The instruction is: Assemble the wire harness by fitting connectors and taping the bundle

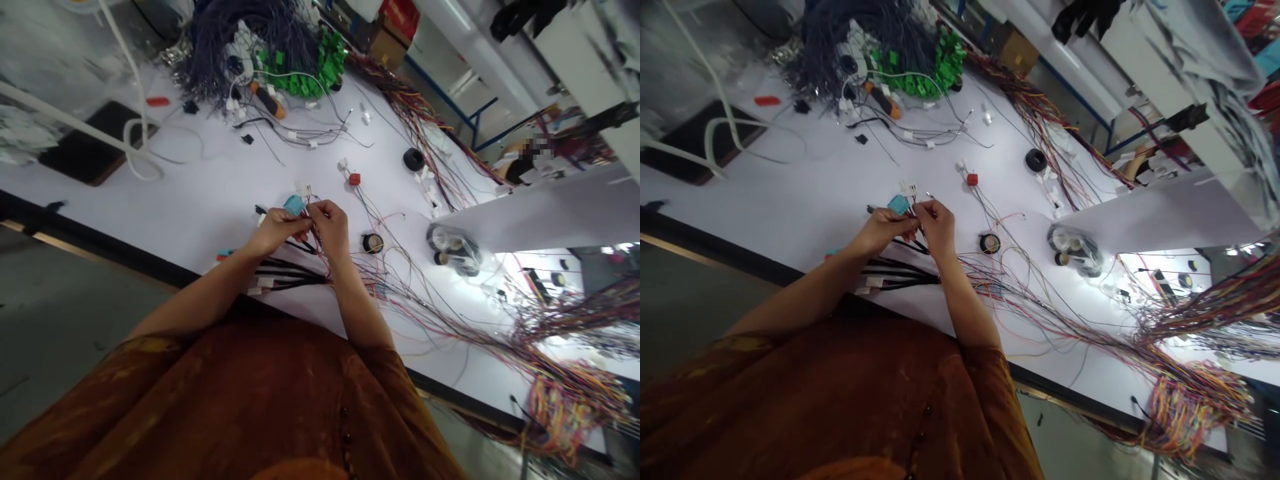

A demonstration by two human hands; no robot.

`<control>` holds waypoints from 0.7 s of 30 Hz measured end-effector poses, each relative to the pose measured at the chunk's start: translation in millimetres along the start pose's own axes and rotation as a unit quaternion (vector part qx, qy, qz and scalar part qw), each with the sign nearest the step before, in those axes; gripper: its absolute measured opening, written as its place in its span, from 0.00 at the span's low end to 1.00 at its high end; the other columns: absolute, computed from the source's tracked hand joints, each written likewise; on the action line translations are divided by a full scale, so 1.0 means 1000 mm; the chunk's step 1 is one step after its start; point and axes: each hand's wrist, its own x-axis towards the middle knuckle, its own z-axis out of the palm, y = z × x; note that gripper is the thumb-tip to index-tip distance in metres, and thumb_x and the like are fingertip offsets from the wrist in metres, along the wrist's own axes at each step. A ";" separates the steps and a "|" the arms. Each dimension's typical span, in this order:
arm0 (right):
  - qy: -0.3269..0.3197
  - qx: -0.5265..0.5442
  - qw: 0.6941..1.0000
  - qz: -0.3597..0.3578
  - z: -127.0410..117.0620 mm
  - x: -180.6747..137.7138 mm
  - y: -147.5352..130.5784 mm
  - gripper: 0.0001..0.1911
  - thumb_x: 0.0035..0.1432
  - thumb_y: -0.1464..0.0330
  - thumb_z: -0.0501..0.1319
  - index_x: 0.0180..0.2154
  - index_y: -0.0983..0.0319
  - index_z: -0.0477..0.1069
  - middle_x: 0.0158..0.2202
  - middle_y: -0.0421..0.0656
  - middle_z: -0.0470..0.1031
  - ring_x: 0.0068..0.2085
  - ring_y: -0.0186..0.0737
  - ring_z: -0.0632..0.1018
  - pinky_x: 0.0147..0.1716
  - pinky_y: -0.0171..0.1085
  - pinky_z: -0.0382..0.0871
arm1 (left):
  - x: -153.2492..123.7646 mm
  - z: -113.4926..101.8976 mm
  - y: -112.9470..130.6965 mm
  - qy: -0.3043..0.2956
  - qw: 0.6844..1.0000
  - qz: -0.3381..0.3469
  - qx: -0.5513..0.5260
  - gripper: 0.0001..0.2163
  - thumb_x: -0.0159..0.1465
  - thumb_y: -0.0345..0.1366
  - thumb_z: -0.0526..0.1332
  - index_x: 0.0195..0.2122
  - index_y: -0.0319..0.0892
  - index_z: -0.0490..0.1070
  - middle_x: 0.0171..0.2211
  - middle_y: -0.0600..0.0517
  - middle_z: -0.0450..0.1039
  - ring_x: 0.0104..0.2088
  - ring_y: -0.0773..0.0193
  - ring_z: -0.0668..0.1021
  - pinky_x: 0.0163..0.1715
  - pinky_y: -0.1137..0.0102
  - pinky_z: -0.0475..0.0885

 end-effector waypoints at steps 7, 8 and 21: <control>0.027 0.072 0.997 -0.021 0.008 0.000 0.014 0.10 0.56 0.61 0.63 0.32 0.61 0.70 0.26 0.36 0.69 0.28 0.31 0.68 0.29 0.32 0.63 | 0.002 -0.002 -0.004 0.004 1.000 0.000 -0.001 0.14 0.49 0.43 0.74 0.21 0.36 0.79 0.19 0.50 0.76 0.20 0.68 0.76 0.23 0.73 0.72; 0.029 0.070 0.997 -0.022 0.009 0.000 0.014 0.10 0.57 0.61 0.63 0.32 0.61 0.70 0.26 0.36 0.69 0.27 0.31 0.68 0.29 0.32 0.64 | 0.003 -0.002 -0.005 0.006 1.000 -0.001 0.003 0.14 0.49 0.43 0.73 0.21 0.36 0.79 0.19 0.50 0.76 0.20 0.67 0.76 0.24 0.73 0.72; -0.015 -0.157 0.981 -0.117 -0.017 -0.028 0.014 0.11 0.64 0.63 0.60 0.44 0.61 0.77 0.32 0.41 0.73 0.33 0.36 0.71 0.38 0.36 0.66 | 0.000 0.000 0.004 -0.014 0.999 0.023 0.024 0.14 0.50 0.43 0.74 0.24 0.37 0.75 0.19 0.53 0.73 0.20 0.69 0.74 0.23 0.74 0.70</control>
